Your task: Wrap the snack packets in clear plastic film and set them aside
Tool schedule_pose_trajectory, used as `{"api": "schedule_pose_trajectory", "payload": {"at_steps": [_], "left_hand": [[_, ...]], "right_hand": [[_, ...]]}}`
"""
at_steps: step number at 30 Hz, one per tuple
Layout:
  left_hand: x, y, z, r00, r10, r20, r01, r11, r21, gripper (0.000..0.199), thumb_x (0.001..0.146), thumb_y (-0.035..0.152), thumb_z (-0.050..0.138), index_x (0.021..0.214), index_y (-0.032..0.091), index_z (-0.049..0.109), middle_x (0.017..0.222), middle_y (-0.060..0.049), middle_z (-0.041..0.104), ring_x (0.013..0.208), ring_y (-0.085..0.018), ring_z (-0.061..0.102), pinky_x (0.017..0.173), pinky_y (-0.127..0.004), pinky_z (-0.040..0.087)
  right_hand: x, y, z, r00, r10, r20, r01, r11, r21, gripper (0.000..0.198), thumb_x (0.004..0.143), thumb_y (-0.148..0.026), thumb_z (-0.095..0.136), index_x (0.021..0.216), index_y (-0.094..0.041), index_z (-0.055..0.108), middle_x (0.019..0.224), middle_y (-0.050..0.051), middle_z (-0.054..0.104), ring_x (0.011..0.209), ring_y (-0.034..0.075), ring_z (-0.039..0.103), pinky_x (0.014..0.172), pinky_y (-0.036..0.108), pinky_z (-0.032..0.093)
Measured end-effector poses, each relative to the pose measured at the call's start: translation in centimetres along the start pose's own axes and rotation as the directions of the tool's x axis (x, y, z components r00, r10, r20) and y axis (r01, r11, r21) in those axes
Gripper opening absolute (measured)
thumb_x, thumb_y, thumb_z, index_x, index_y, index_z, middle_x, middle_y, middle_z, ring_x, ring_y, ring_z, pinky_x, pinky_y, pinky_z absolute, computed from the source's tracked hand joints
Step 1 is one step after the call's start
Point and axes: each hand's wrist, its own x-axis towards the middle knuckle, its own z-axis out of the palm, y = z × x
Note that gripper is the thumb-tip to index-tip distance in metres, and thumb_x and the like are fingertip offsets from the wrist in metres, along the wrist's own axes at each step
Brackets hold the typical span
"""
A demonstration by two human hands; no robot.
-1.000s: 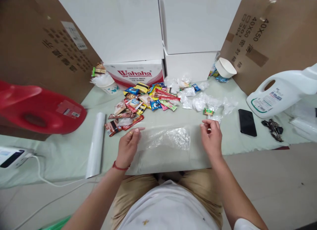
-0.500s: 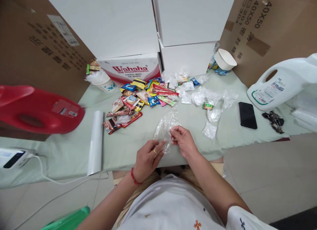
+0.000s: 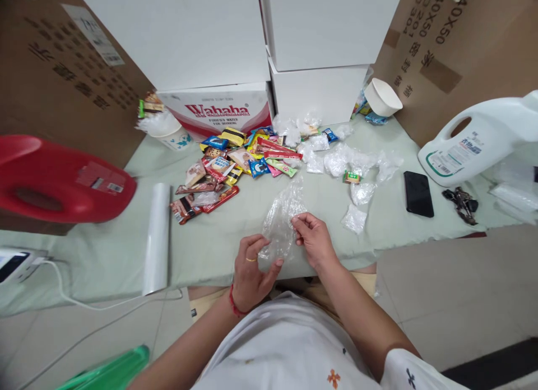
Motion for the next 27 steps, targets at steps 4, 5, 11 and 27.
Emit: {"api": "schedule_pose_trajectory", "payload": {"at_steps": [4, 5, 11, 27], "left_hand": [[0.3, 0.5, 1.1, 0.983, -0.162, 0.087, 0.170, 0.981, -0.096, 0.024, 0.100, 0.044, 0.055, 0.108, 0.021, 0.056, 0.097, -0.008, 0.062, 0.088, -0.021, 0.061, 0.077, -0.035, 0.053], [0.5, 0.6, 1.3, 0.967, -0.221, 0.125, 0.237, 0.962, -0.134, 0.023, 0.102, 0.043, 0.052, 0.105, 0.021, 0.056, 0.093, -0.006, 0.061, 0.083, -0.020, 0.060, 0.075, -0.033, 0.051], [1.5, 1.0, 1.3, 0.941, -0.324, 0.101, 0.338, 0.922, -0.191, 0.021, 0.098, 0.043, 0.059, 0.101, 0.022, 0.055, 0.092, -0.004, 0.059, 0.084, -0.019, 0.058, 0.075, -0.032, 0.049], [-1.3, 2.1, 1.8, 0.961, 0.228, -0.158, -0.177, 0.942, 0.284, 0.050, 0.085, 0.053, 0.078, 0.117, 0.025, 0.051, 0.105, -0.010, 0.057, 0.098, -0.026, 0.058, 0.091, -0.048, 0.049]], "right_hand": [[-0.1, 0.2, 0.2, 1.000, -0.006, 0.023, 0.006, 1.000, 0.005, 0.043, 0.061, -0.053, 0.090, 0.076, -0.020, 0.066, 0.064, -0.004, 0.060, 0.052, 0.008, 0.044, 0.045, 0.021, 0.033], [-0.2, 0.2, 0.3, 0.999, -0.009, 0.040, 0.010, 1.000, -0.002, 0.043, 0.063, -0.053, 0.089, 0.076, -0.020, 0.065, 0.066, -0.003, 0.062, 0.051, 0.008, 0.044, 0.045, 0.022, 0.033], [-0.8, 0.0, 0.5, 0.996, -0.055, 0.064, 0.059, 0.997, -0.058, 0.042, 0.066, -0.057, 0.086, 0.079, -0.020, 0.069, 0.065, -0.004, 0.059, 0.049, 0.007, 0.035, 0.044, 0.023, 0.026], [-1.1, 0.0, 0.5, 0.965, -0.253, -0.068, 0.228, 0.940, -0.255, 0.034, 0.075, -0.053, 0.080, 0.078, -0.020, 0.070, 0.071, 0.000, 0.063, 0.068, 0.015, 0.049, 0.063, 0.027, 0.042]]}}
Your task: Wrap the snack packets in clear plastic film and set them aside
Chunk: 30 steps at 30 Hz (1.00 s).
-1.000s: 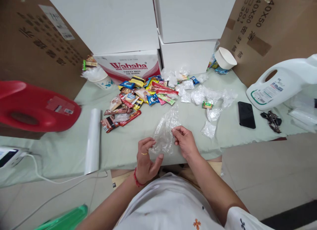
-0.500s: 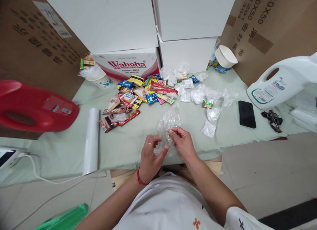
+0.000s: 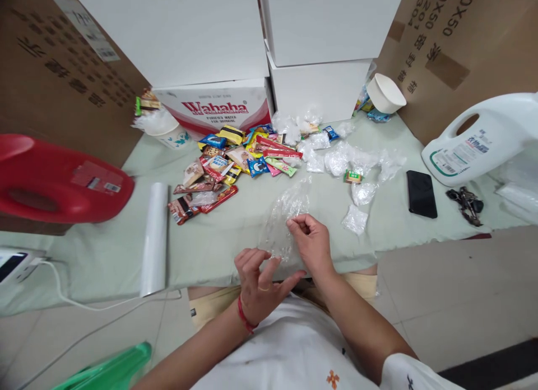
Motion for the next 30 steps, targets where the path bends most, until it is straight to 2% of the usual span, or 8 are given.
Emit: {"api": "schedule_pose_trajectory", "payload": {"at_steps": [3, 7, 14, 19, 22, 26, 28, 30], "left_hand": [[0.1, 0.2, 0.0, 1.000, -0.002, 0.025, 0.002, 1.000, 0.028, 0.034, 0.089, 0.037, 0.077, 0.113, 0.024, 0.056, 0.101, -0.009, 0.064, 0.100, -0.025, 0.059, 0.092, -0.047, 0.046], [1.3, -0.4, 0.1, 0.956, -0.233, 0.180, 0.267, 0.944, -0.194, 0.007, 0.096, 0.016, 0.064, 0.096, 0.023, 0.062, 0.085, -0.003, 0.068, 0.087, -0.020, 0.059, 0.083, -0.036, 0.045], [1.8, -1.7, 0.7, 0.559, -0.695, 0.451, 0.817, 0.370, -0.443, 0.023, 0.095, 0.043, 0.065, 0.086, 0.021, 0.066, 0.078, 0.000, 0.065, 0.071, -0.014, 0.056, 0.069, -0.026, 0.046], [2.2, -1.3, 1.1, 0.425, -0.709, 0.563, 0.851, 0.101, -0.516, 0.035, 0.085, 0.053, 0.074, 0.085, 0.020, 0.065, 0.079, 0.000, 0.063, 0.071, -0.013, 0.054, 0.068, -0.025, 0.044], [2.3, -2.8, 0.5, 0.333, -0.785, 0.523, 0.837, -0.009, -0.547, 0.039, 0.081, 0.055, 0.077, 0.085, 0.019, 0.063, 0.074, 0.003, 0.058, 0.068, -0.011, 0.050, 0.067, -0.024, 0.043], [0.6, -6.9, -2.1, 0.127, -0.898, 0.421, 0.808, -0.152, -0.569, 0.046, 0.066, 0.054, 0.084, 0.085, 0.020, 0.058, 0.073, 0.005, 0.054, 0.065, -0.011, 0.048, 0.062, -0.023, 0.041], [-0.7, -8.7, -4.1, 0.060, -0.942, 0.329, 0.853, -0.123, -0.507, 0.045, 0.064, 0.052, 0.082, 0.084, 0.020, 0.057, 0.076, 0.004, 0.054, 0.068, -0.012, 0.051, 0.060, -0.023, 0.040], [-1.5, -9.4, -6.0, 0.096, -0.980, 0.175, 0.912, 0.016, -0.411, 0.037, 0.071, 0.048, 0.075, 0.091, 0.021, 0.059, 0.088, 0.001, 0.060, 0.078, -0.015, 0.055, 0.064, -0.026, 0.044]], "right_hand": [[-0.1, 0.2, 0.3, 1.000, 0.009, 0.006, -0.010, 0.999, 0.035, 0.036, 0.074, -0.053, 0.081, 0.078, -0.019, 0.069, 0.070, -0.001, 0.062, 0.066, 0.013, 0.048, 0.061, 0.025, 0.041], [-0.1, 0.3, 0.2, 0.998, 0.038, 0.044, -0.042, 0.996, 0.085, 0.040, 0.072, -0.055, 0.083, 0.078, -0.019, 0.067, 0.067, -0.003, 0.057, 0.058, 0.009, 0.041, 0.053, 0.023, 0.036], [-1.3, 0.5, -1.4, 0.977, 0.190, 0.100, -0.205, 0.963, 0.176, 0.057, 0.078, -0.070, 0.073, 0.107, -0.021, 0.070, 0.100, 0.003, 0.064, 0.061, 0.008, 0.043, 0.043, 0.019, 0.031], [-1.9, 1.3, -1.1, 0.945, 0.237, 0.227, -0.254, 0.966, 0.051, 0.055, 0.065, -0.059, 0.087, 0.098, -0.019, 0.069, 0.077, -0.001, 0.061, 0.059, 0.010, 0.044, 0.043, 0.020, 0.034], [-1.3, 1.4, -1.4, 0.968, 0.199, 0.151, -0.210, 0.976, 0.061, 0.048, 0.066, -0.060, 0.085, 0.084, -0.018, 0.068, 0.067, -0.004, 0.054, 0.054, 0.008, 0.038, 0.042, 0.020, 0.031], [-0.2, 1.3, -3.2, 0.984, 0.171, 0.053, -0.175, 0.982, 0.077, 0.047, 0.063, -0.058, 0.087, 0.081, -0.019, 0.067, 0.064, -0.005, 0.050, 0.054, 0.008, 0.036, 0.042, 0.020, 0.031], [-0.1, 1.4, -4.2, 0.984, 0.174, 0.041, -0.177, 0.982, 0.067, 0.048, 0.062, -0.059, 0.087, 0.080, -0.019, 0.067, 0.064, -0.005, 0.049, 0.054, 0.008, 0.035, 0.042, 0.020, 0.031], [-0.2, 1.4, -4.8, 0.982, 0.180, 0.051, -0.182, 0.982, 0.040, 0.049, 0.063, -0.060, 0.087, 0.081, -0.019, 0.067, 0.064, -0.005, 0.049, 0.054, 0.009, 0.035, 0.042, 0.020, 0.031]]}}
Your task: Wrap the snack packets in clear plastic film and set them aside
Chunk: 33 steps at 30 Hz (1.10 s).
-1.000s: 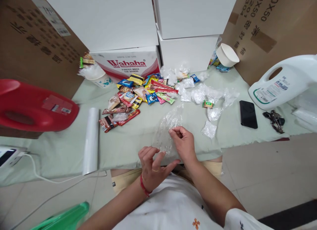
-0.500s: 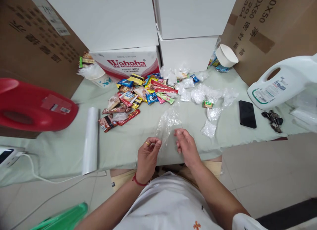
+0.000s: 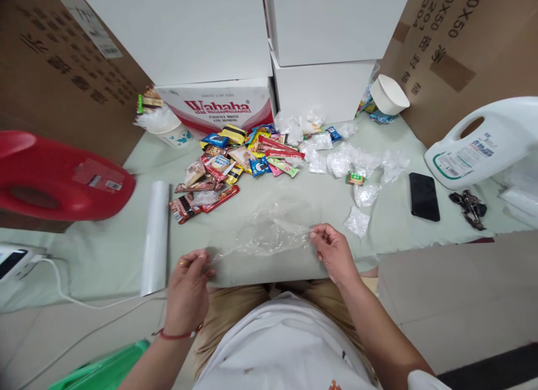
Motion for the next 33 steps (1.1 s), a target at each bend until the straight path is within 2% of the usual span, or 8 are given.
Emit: {"api": "schedule_pose_trajectory", "payload": {"at_steps": [2, 5, 8, 14, 19, 23, 28, 33], "left_hand": [[-0.5, 0.9, -1.0, 0.971, 0.229, -0.067, -0.214, 0.961, 0.177, 0.031, 0.081, 0.044, 0.065, 0.102, 0.022, 0.061, 0.104, -0.003, 0.063, 0.093, -0.019, 0.059, 0.079, -0.032, 0.049], [-1.4, 3.5, 0.8, 0.785, 0.615, 0.079, -0.594, 0.709, 0.382, 0.038, 0.091, 0.043, 0.058, 0.123, 0.022, 0.058, 0.126, -0.010, 0.060, 0.122, -0.027, 0.056, 0.106, -0.044, 0.044], [-0.5, 5.5, 5.7, 0.658, 0.695, 0.290, -0.736, 0.512, 0.443, 0.066, 0.087, 0.057, 0.064, 0.138, 0.016, 0.051, 0.144, -0.019, 0.052, 0.142, -0.034, 0.041, 0.117, -0.050, 0.034], [5.1, 3.9, 12.1, 0.839, 0.254, 0.482, -0.521, 0.632, 0.574, 0.035, 0.089, 0.052, 0.054, 0.076, 0.021, 0.063, 0.066, -0.003, 0.060, 0.071, -0.021, 0.059, 0.070, -0.031, 0.041], [6.0, 1.2, 8.2, 0.916, 0.287, 0.282, -0.397, 0.756, 0.520, 0.045, 0.097, 0.049, 0.041, 0.062, 0.023, 0.051, 0.054, 0.002, 0.046, 0.058, -0.016, 0.046, 0.061, -0.029, 0.033], [4.7, 0.4, 5.2, 0.913, 0.363, 0.183, -0.404, 0.752, 0.521, 0.030, 0.092, 0.050, 0.054, 0.090, 0.021, 0.062, 0.075, -0.001, 0.060, 0.072, -0.020, 0.056, 0.071, -0.032, 0.042], [2.8, 1.5, 3.0, 0.581, 0.809, 0.091, -0.684, 0.425, 0.593, 0.037, 0.084, 0.031, 0.067, 0.117, 0.016, 0.063, 0.119, -0.018, 0.062, 0.120, -0.034, 0.054, 0.105, -0.052, 0.040], [3.8, 2.0, 5.1, 0.213, 0.548, 0.809, -0.975, 0.072, 0.208, 0.034, 0.095, 0.022, 0.055, 0.126, 0.028, 0.068, 0.129, -0.010, 0.071, 0.129, -0.027, 0.060, 0.116, -0.048, 0.032]], "right_hand": [[-0.4, 0.1, -0.2, 1.000, 0.010, 0.023, -0.009, 0.999, -0.044, 0.050, 0.066, -0.062, 0.085, 0.081, -0.019, 0.067, 0.064, -0.005, 0.047, 0.054, 0.009, 0.035, 0.043, 0.020, 0.032], [-0.9, 0.1, 0.0, 0.998, 0.020, 0.066, -0.013, 0.995, -0.104, 0.050, 0.069, -0.064, 0.083, 0.082, -0.018, 0.067, 0.064, -0.005, 0.048, 0.054, 0.008, 0.036, 0.044, 0.021, 0.033], [-1.4, -0.1, 0.3, 0.993, -0.005, 0.116, 0.022, 0.989, -0.144, 0.048, 0.073, -0.063, 0.081, 0.084, -0.018, 0.067, 0.067, -0.004, 0.049, 0.056, 0.009, 0.038, 0.046, 0.021, 0.034], [-2.0, 0.8, -2.3, 0.994, -0.048, 0.095, 0.068, 0.973, -0.223, 0.043, 0.082, -0.061, 0.074, 0.091, -0.019, 0.066, 0.069, -0.003, 0.052, 0.057, 0.010, 0.041, 0.049, 0.022, 0.035], [-2.0, 2.6, -6.7, 0.999, -0.018, -0.042, 0.002, 0.934, -0.357, 0.045, 0.081, -0.064, 0.071, 0.086, -0.020, 0.065, 0.065, -0.003, 0.051, 0.052, 0.011, 0.040, 0.045, 0.024, 0.033], [-2.6, 0.8, -6.9, 0.952, -0.302, -0.039, 0.218, 0.765, -0.606, 0.029, 0.091, -0.051, 0.064, 0.089, -0.021, 0.068, 0.076, 0.002, 0.063, 0.065, 0.017, 0.055, 0.060, 0.029, 0.046], [-2.7, -2.8, -1.4, 0.697, -0.659, 0.283, 0.660, 0.436, -0.612, 0.015, 0.100, -0.026, 0.056, 0.105, -0.025, 0.070, 0.088, 0.004, 0.069, 0.078, 0.019, 0.062, 0.072, 0.032, 0.051], [2.3, -0.4, 4.5, 0.486, -0.477, 0.732, 0.855, 0.087, -0.511, 0.037, 0.104, -0.026, 0.047, 0.137, -0.022, 0.064, 0.139, 0.012, 0.066, 0.129, 0.027, 0.057, 0.110, 0.047, 0.046]]}}
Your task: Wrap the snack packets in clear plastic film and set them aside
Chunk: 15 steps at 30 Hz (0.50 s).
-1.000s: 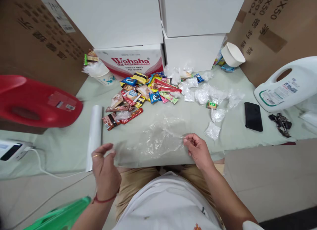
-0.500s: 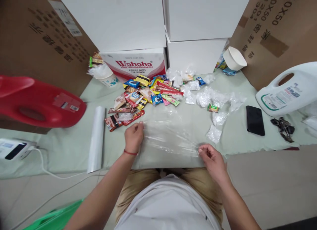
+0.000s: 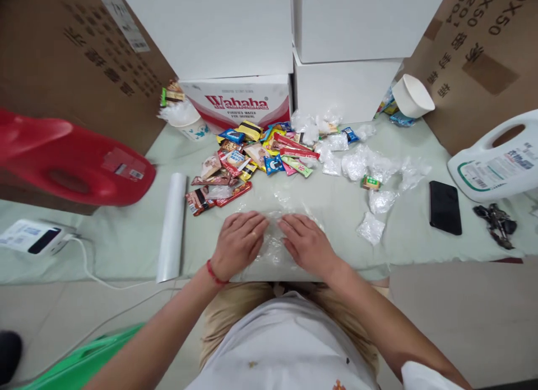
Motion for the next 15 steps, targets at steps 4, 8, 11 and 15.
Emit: {"api": "schedule_pose_trajectory", "payload": {"at_steps": [4, 8, 11, 15], "left_hand": [[0.8, -2.1, 2.3, 0.963, -0.207, 0.170, 0.199, 0.978, 0.063, 0.047, 0.102, 0.032, 0.046, 0.148, 0.026, 0.055, 0.160, -0.015, 0.048, 0.149, -0.033, 0.042, 0.123, -0.063, 0.016], [-1.4, -2.5, 2.2, 0.953, -0.274, 0.127, 0.277, 0.961, -0.001, 0.047, 0.103, 0.036, 0.045, 0.149, 0.028, 0.053, 0.162, -0.013, 0.046, 0.152, -0.030, 0.037, 0.124, -0.062, 0.016], [-0.3, -3.8, 0.2, 0.911, -0.383, -0.152, 0.369, 0.923, -0.110, 0.034, 0.101, 0.036, 0.048, 0.123, 0.023, 0.070, 0.140, -0.013, 0.065, 0.140, -0.029, 0.051, 0.120, -0.051, 0.029], [7.4, -10.8, -2.5, 0.509, -0.739, -0.441, 0.715, 0.648, -0.261, 0.028, 0.099, 0.031, 0.044, 0.085, 0.020, 0.066, 0.092, -0.009, 0.068, 0.096, -0.025, 0.063, 0.098, -0.040, 0.047]], "right_hand": [[0.7, 4.9, 2.6, 0.976, 0.186, 0.118, -0.149, 0.951, -0.270, 0.049, 0.106, -0.036, 0.045, 0.153, -0.020, 0.050, 0.162, 0.012, 0.045, 0.151, 0.033, 0.037, 0.124, 0.062, 0.024], [-1.1, 8.5, 0.6, 0.931, 0.363, -0.048, -0.359, 0.881, -0.308, 0.050, 0.107, -0.039, 0.041, 0.148, -0.015, 0.054, 0.158, 0.020, 0.048, 0.145, 0.036, 0.044, 0.118, 0.062, 0.035], [-1.9, 8.2, -1.3, 0.912, 0.326, -0.250, -0.374, 0.911, -0.174, 0.043, 0.104, -0.039, 0.047, 0.134, -0.014, 0.064, 0.144, 0.022, 0.059, 0.134, 0.034, 0.054, 0.111, 0.055, 0.046], [-1.4, 5.7, -1.7, 0.901, 0.230, -0.369, -0.259, 0.965, -0.030, 0.022, 0.102, -0.029, 0.053, 0.112, -0.023, 0.072, 0.115, 0.012, 0.071, 0.108, 0.027, 0.065, 0.097, 0.047, 0.054]]}}
